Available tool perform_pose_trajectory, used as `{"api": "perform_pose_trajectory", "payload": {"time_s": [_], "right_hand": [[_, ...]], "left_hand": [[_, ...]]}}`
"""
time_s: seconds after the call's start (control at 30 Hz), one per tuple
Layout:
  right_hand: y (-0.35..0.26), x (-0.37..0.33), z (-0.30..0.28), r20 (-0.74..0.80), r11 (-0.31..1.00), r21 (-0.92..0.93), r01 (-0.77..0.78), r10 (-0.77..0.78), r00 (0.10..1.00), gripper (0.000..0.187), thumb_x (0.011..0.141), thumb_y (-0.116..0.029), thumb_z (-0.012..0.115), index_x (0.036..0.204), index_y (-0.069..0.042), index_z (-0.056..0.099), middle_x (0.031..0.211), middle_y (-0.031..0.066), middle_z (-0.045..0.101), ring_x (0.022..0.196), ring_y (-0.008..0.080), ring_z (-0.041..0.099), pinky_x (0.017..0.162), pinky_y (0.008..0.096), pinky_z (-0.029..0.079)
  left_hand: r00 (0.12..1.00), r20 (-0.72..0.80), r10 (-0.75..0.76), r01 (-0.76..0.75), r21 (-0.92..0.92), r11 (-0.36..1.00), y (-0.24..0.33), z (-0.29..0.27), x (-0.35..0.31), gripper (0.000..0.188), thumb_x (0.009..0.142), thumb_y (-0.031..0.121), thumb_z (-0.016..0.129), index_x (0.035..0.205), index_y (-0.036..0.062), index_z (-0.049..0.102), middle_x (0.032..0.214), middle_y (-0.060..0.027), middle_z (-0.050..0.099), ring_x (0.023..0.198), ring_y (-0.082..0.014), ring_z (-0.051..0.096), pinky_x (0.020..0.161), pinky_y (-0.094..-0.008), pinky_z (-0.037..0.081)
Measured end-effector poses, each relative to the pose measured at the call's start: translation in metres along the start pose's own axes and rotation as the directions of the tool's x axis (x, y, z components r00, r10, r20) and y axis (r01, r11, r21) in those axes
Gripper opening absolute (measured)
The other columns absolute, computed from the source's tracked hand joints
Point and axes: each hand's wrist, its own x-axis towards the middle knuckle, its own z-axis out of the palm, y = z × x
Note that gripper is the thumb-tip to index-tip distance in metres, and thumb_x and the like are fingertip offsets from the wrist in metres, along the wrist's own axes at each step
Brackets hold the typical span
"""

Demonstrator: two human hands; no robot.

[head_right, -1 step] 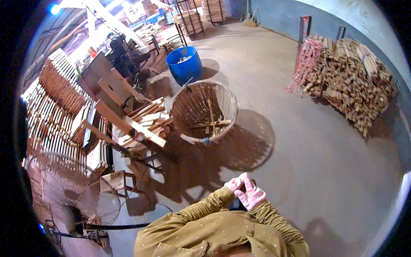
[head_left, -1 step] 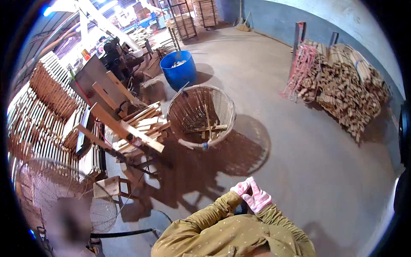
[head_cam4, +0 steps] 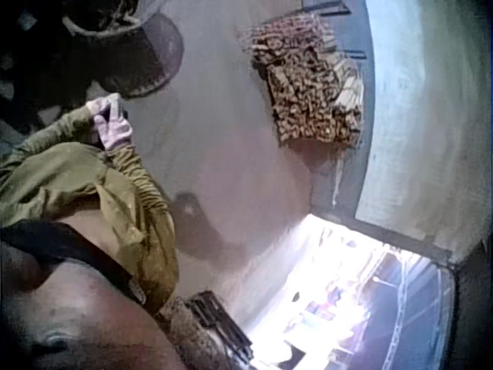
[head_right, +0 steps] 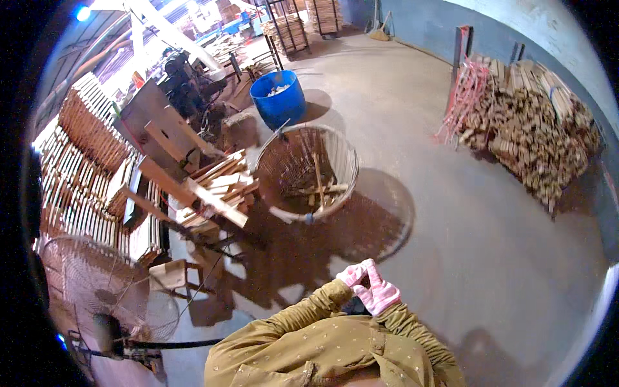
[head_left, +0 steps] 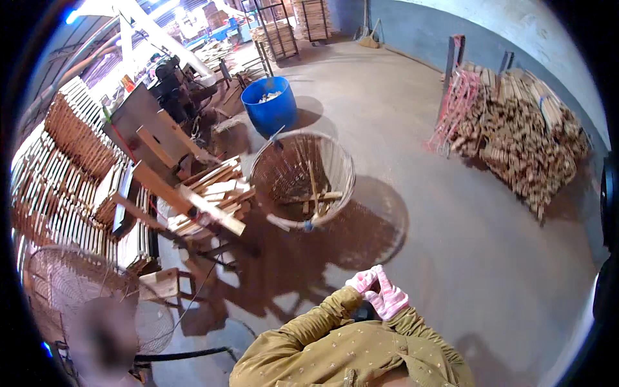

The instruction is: The person feeds thin wooden strips into a planer machine one by one to smooth their surfaces. After processing, the person collects the finished strips and stacks them on a metal table alongside other processed pieces.

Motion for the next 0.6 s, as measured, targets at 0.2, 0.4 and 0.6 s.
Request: {"api": "perform_pose_trajectory", "payload": {"time_s": [0.2, 0.4, 0.6], "right_hand": [[0.048, 0.208, -0.126, -0.135, 0.698, 0.679, 0.228, -0.187, 0.973, 0.076, 0.097, -0.042, 0.051, 0.148, 0.004, 0.017, 0.130, 0.0189, 0.049, 0.113, 0.0238, 0.051, 0.092, 0.0346, 0.042], [0.155, 0.412, -0.230, -0.200, 0.340, 0.920, 0.196, -0.022, 0.979, 0.072, 0.098, -0.038, 0.042, 0.149, 0.004, 0.014, 0.143, 0.0215, 0.040, 0.110, 0.0244, 0.054, 0.094, 0.0349, 0.044], [0.195, 0.629, -0.334, 0.104, -0.109, 0.989, -0.097, 0.056, 0.993, 0.081, 0.094, -0.061, 0.042, 0.150, -0.006, 0.021, 0.144, 0.0210, 0.041, 0.088, 0.0221, 0.059, 0.089, 0.0421, 0.047]], "left_hand": [[0.954, 0.028, 0.299, -0.300, 0.040, 0.953, 0.211, -0.004, 0.189, 0.035, 0.094, 0.044, 0.058, 0.095, 0.0089, 0.061, 0.084, 0.0023, 0.060, 0.075, -0.0080, 0.054, 0.065, -0.0265, 0.046], [0.973, -0.149, 0.174, -0.179, -0.015, 0.984, 0.377, -0.014, 0.398, 0.030, 0.097, 0.029, 0.056, 0.088, 0.0019, 0.068, 0.072, -0.0021, 0.065, 0.066, -0.0077, 0.059, 0.056, -0.0230, 0.049], [0.801, -0.468, 0.373, -0.354, 0.132, 0.926, 0.447, -0.102, 0.584, 0.029, 0.096, 0.024, 0.055, 0.080, 0.0026, 0.067, 0.068, -0.0035, 0.064, 0.058, -0.0129, 0.058, 0.055, -0.0264, 0.047]]}}
